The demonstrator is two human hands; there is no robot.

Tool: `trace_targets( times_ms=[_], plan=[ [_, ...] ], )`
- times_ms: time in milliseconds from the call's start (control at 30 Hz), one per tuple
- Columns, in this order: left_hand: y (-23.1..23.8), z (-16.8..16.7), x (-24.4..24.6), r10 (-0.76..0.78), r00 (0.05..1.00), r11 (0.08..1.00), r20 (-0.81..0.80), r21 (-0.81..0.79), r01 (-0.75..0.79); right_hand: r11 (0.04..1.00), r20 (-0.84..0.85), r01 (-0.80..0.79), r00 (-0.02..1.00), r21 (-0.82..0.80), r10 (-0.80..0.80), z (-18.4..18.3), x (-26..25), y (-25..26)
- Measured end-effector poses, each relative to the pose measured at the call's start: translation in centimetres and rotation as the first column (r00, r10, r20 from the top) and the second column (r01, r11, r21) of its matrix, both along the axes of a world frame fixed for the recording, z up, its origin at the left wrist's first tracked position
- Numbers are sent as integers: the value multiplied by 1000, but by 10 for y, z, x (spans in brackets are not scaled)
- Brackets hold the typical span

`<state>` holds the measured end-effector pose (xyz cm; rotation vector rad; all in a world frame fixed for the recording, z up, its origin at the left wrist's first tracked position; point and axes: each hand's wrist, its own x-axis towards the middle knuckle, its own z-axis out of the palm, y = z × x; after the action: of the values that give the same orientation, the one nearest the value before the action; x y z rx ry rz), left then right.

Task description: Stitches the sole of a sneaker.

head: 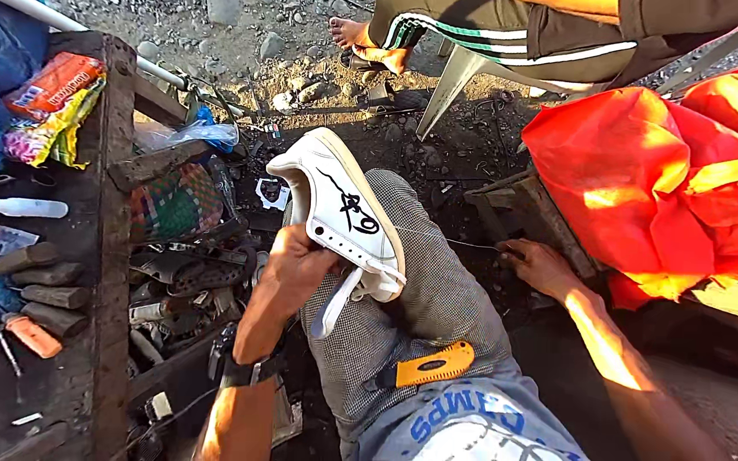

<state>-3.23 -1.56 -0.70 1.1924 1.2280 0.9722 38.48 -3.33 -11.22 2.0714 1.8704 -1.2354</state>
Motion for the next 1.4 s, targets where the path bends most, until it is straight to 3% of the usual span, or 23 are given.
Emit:
trace_targets(
  times_ms=[33,100,200,267,433,567,833,933,967,1033,1100,1167,1233,1300,1400],
  plan=[
    [3,-3,-3,-96,995,995,-21,-6,96,999,-28,2,1000,38,-1,8,-12,1],
    [4,-1,-4,-158,981,987,-109,-14,158,973,-244,75,970,218,-20,31,-42,2],
    [4,-1,-2,-122,985,992,-126,11,124,893,-678,272,733,359,49,63,-101,13],
    [4,-5,1,-77,988,995,-130,51,85,892,-787,272,602,360,134,78,-134,21],
    [1,-14,6,28,977,987,-213,163,8,925,-788,131,574,357,222,78,-158,34],
    [-4,-17,13,140,931,964,-336,261,-51,919,-830,199,522,341,195,75,-158,32],
    [1,-33,24,349,853,880,-388,449,-155,884,-834,307,530,353,149,68,-170,28],
    [0,-23,17,247,872,942,-422,316,-114,937,-789,173,596,304,147,74,-162,37],
    [-2,-19,9,151,923,971,-354,226,-72,948,-741,90,648,306,178,78,-153,42],
    [-7,-10,-12,-70,995,997,-74,12,71,958,-617,-44,757,284,217,86,-130,49],
    [-10,-6,-24,-198,950,966,240,-114,230,967,-529,-65,827,246,190,91,-104,52],
    [-12,1,-12,-221,935,950,278,-155,270,967,-506,-27,848,255,157,91,-86,52],
    [-13,10,10,-130,966,968,224,-181,173,956,-583,26,797,291,156,89,-86,46],
    [-14,12,26,11,978,980,206,-197,31,953,-710,52,680,298,185,86,-103,38],
    [-14,12,36,117,972,974,203,-213,-73,896,-758,61,561,439,334,75,-133,30]
  ],
)
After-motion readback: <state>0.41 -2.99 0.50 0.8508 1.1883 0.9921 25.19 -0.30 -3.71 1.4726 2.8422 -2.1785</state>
